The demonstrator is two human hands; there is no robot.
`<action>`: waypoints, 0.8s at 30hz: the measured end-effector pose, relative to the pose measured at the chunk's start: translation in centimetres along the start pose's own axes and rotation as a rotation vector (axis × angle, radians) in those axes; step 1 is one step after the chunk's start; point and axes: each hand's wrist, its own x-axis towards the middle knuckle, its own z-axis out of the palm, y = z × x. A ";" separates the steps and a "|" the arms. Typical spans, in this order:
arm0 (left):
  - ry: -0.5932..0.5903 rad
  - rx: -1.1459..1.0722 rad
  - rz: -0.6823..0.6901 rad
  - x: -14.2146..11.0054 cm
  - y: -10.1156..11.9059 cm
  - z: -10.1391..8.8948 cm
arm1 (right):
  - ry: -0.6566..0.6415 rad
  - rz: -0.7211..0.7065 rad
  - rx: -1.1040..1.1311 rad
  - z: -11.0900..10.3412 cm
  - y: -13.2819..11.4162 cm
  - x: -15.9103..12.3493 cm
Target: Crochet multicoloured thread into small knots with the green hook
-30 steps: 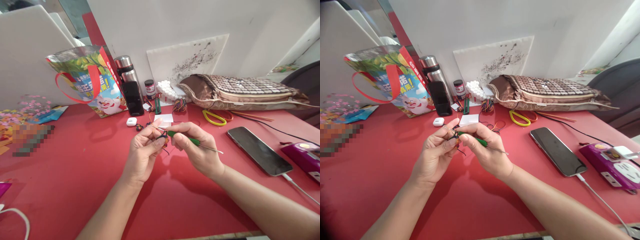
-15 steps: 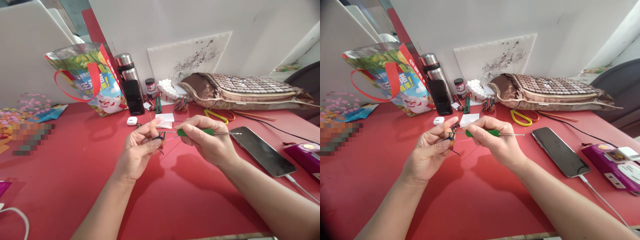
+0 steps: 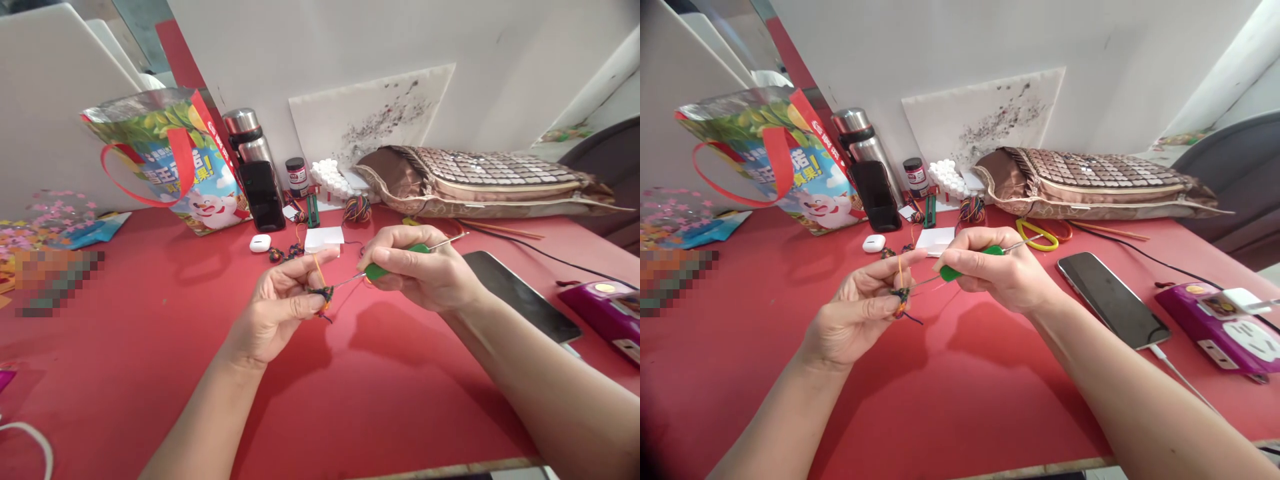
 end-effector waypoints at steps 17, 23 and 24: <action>0.005 0.005 -0.024 0.0 0.1 0.2 | 0.001 -0.004 -0.054 0.3 -0.2 0.0; 0.016 0.020 -0.034 0.1 0.0 0.2 | -0.039 0.056 0.014 0.0 -0.2 0.1; 0.012 0.031 -0.023 0.1 -0.1 0.2 | -0.050 0.073 0.037 -0.1 -0.1 0.1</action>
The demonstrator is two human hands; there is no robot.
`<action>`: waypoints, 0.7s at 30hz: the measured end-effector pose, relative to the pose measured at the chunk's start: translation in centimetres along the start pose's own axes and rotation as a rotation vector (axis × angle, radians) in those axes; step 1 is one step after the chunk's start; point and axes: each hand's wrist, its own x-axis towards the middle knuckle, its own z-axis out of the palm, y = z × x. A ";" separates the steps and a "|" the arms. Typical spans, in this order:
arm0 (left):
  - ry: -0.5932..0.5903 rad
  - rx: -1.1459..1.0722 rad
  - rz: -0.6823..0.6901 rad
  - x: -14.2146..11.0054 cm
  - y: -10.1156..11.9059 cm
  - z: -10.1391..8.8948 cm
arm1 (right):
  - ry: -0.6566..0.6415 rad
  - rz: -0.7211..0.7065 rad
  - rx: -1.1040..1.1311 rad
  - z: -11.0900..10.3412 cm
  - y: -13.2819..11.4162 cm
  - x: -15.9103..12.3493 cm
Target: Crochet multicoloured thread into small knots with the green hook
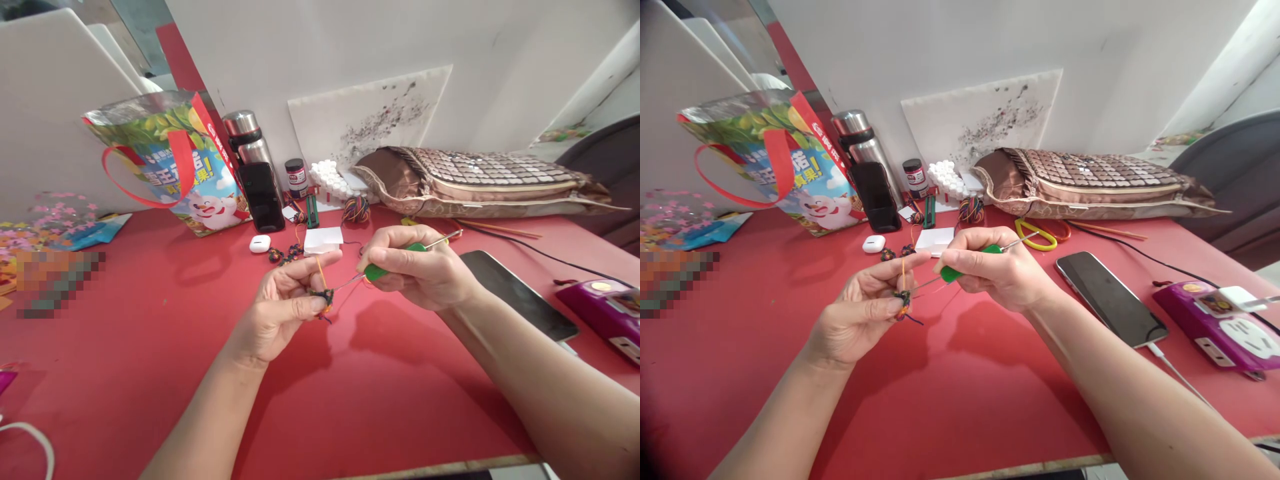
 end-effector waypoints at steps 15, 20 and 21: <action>0.319 0.202 0.366 0.1 -2.1 1.0 | 0.185 -0.020 0.305 2.9 3.8 0.5; 0.318 0.280 0.390 -0.1 -2.1 0.8 | 0.195 -0.017 0.254 2.7 3.6 0.5; 0.322 0.283 0.385 -0.1 -2.1 0.9 | 0.195 -0.014 0.253 2.7 3.6 0.5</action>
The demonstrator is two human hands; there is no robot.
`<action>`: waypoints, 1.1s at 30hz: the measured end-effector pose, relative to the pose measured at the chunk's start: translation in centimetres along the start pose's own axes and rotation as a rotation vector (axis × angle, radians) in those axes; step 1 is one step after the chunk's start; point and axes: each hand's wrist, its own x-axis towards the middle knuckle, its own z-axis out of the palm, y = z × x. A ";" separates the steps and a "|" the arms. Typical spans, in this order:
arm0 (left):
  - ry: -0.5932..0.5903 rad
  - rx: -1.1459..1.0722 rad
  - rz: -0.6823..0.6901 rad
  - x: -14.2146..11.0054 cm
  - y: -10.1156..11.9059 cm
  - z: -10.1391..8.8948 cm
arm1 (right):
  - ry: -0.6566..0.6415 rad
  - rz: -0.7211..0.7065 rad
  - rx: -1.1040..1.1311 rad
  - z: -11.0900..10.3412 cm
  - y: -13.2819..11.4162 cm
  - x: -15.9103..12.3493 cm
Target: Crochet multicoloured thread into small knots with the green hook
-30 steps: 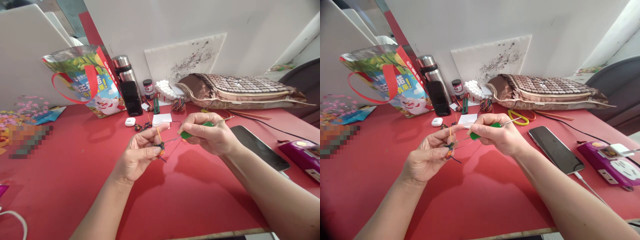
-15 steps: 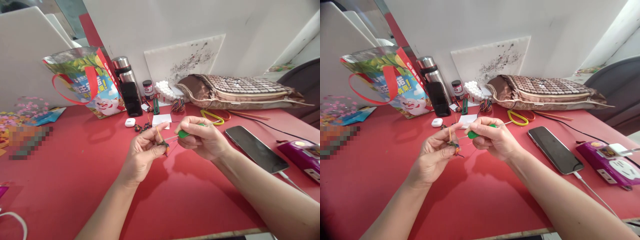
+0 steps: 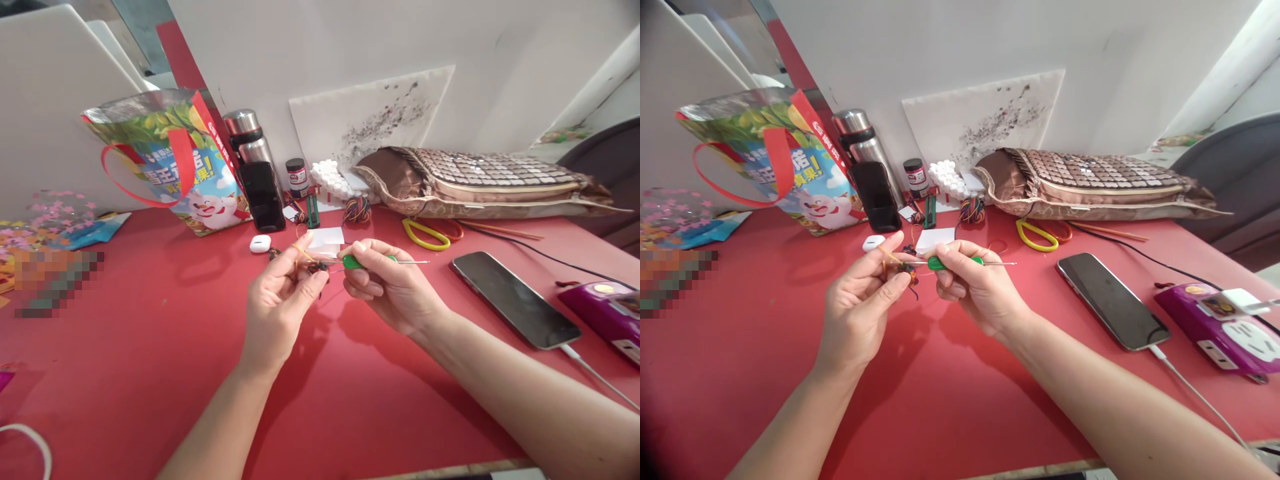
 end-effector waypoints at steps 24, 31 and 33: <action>0.034 -0.029 -0.097 -0.4 -0.1 1.2 | 0.104 -0.715 -0.696 0.3 3.1 -1.8; -0.093 -0.264 -0.183 0.1 1.1 0.7 | -0.104 -0.109 0.042 0.6 1.3 -0.6; -0.159 -0.258 -0.200 0.1 1.4 0.4 | -0.217 0.013 0.101 -0.2 0.6 -0.1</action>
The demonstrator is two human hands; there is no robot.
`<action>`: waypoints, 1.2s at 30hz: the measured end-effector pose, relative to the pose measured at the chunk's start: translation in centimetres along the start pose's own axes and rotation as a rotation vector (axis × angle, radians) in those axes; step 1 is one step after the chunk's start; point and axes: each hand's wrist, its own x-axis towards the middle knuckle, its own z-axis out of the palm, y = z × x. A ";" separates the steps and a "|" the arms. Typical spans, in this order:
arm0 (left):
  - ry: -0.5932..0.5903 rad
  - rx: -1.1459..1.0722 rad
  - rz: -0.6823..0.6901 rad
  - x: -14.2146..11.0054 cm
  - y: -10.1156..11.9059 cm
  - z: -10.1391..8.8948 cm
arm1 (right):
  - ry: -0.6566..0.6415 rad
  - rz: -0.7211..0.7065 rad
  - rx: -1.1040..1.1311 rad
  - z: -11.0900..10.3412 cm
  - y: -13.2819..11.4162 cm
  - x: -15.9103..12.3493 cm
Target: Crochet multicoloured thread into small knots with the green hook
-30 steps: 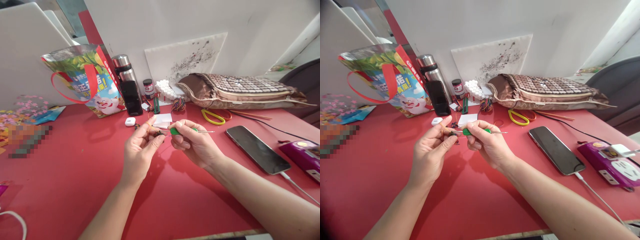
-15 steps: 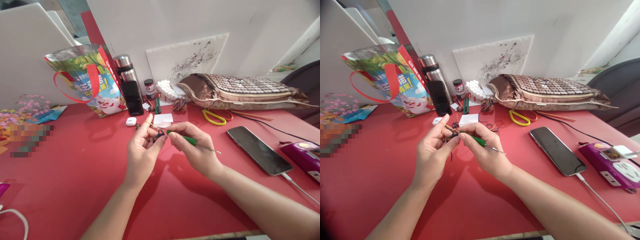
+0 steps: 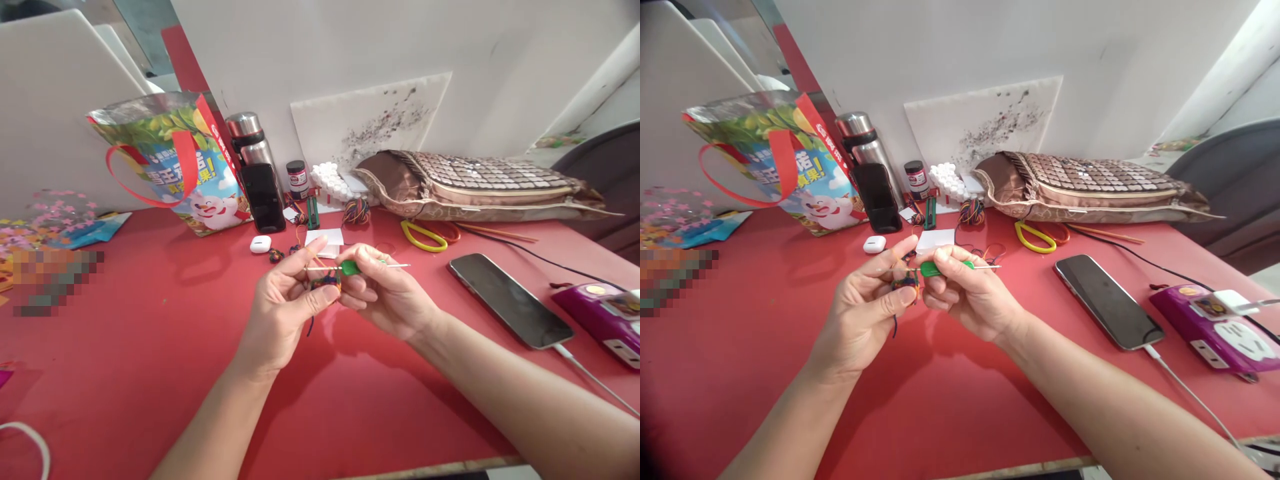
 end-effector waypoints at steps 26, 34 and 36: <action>-0.163 0.361 -0.016 -0.9 0.9 -0.8 | -0.075 0.087 -0.237 -2.6 -4.6 0.4; -0.100 0.490 0.002 -0.9 0.4 -0.8 | -0.027 0.035 -0.421 -2.4 -5.0 0.1; -0.037 0.548 -0.004 -0.8 0.2 -0.5 | -0.001 -0.021 -0.565 -2.1 -5.1 -0.1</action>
